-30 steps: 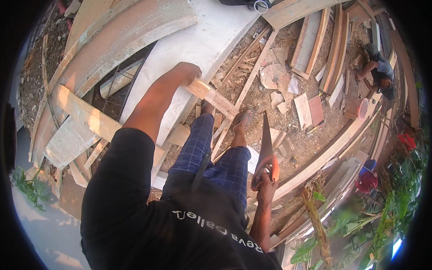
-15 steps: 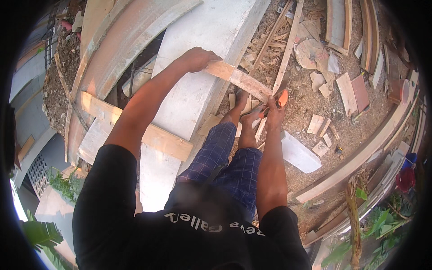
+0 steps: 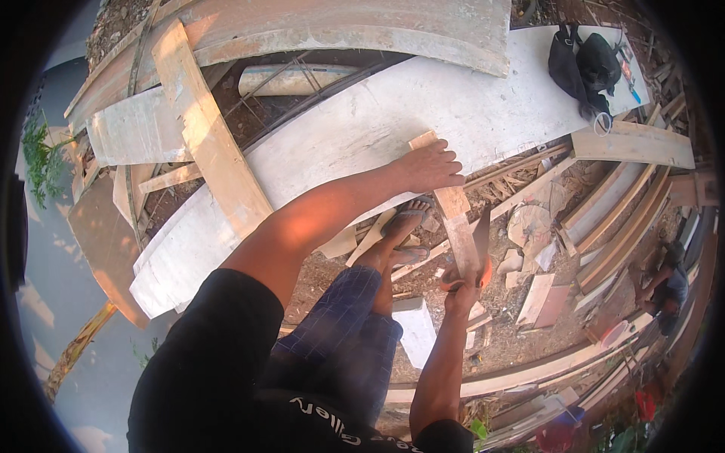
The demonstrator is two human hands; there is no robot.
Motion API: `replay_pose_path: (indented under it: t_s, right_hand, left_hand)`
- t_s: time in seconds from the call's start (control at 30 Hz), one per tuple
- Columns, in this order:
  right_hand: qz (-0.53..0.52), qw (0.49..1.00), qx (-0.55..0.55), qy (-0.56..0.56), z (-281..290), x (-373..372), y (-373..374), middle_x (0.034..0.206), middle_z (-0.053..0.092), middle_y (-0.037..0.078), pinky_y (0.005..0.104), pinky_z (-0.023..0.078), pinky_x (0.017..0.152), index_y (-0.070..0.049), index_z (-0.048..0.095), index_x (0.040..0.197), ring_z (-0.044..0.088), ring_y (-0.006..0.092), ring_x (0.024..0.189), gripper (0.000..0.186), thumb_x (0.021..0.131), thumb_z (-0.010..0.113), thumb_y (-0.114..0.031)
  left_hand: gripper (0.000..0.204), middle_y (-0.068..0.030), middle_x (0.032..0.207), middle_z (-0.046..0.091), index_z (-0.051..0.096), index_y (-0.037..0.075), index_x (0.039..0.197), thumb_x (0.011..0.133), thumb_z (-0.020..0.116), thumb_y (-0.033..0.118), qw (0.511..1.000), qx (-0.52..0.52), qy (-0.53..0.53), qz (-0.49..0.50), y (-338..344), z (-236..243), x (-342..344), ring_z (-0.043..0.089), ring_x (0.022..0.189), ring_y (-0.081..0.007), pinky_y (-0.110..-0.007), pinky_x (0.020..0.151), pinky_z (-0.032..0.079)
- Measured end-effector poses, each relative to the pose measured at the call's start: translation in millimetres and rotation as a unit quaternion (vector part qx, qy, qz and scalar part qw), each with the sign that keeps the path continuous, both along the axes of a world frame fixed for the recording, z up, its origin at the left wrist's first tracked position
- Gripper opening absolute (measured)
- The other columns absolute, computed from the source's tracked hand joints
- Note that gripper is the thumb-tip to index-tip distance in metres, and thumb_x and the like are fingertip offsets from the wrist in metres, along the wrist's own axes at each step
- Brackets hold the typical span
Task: The person cuts a piece of wood with a hand saw, then uses a hammer to drive nails into a wooden plank. They handle multiple pieces of wood and tools on the ground.
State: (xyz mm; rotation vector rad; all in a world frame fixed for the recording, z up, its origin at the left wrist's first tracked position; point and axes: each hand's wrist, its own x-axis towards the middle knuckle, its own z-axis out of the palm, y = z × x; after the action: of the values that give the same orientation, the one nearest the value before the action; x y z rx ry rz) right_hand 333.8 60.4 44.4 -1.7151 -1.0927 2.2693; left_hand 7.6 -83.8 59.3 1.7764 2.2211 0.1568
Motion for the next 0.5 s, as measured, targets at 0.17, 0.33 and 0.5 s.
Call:
replay_pose_path:
  t_s: [0.17,0.33,0.5]
  right_hand:
    - [0.004,0.999,-0.037,-0.011,-6,12,9,0.116,0.065,0.009,0.0345,0.055,0.075,-0.01,0.046,0.145,0.066,0.0205,0.09,0.045,0.103,0.058,-0.018]
    - [0.036,0.997,-0.071,-0.006,-17,19,19,0.124,0.064,0.009,0.0365,0.058,0.075,-0.018,0.045,0.15,0.066,0.0236,0.09,0.044,0.107,0.051,-0.022]
    - [0.035,0.999,-0.041,0.001,0,-3,9,0.136,0.058,0.008,0.0383,0.059,0.077,-0.023,0.043,0.152,0.065,0.0252,0.098,0.047,0.106,0.052,-0.02]
  left_hand:
    - [0.018,0.0039,0.103,0.063,0.061,0.023,0.107,0.093,0.054,0.013,0.999,0.042,0.01,-0.008,3,-11,-1,0.059,0.108,-0.0166,-0.038,0.099,0.042]
    - [0.018,0.0055,0.108,0.063,0.06,0.023,0.108,0.093,0.056,0.014,0.999,0.027,0.007,-0.037,9,-19,-3,0.058,0.112,-0.0156,-0.036,0.104,0.041]
    - [0.025,0.005,0.111,0.063,0.059,0.02,0.112,0.089,0.062,0.011,0.999,0.035,0.013,-0.031,9,-29,-2,0.058,0.114,-0.0154,-0.034,0.108,0.04]
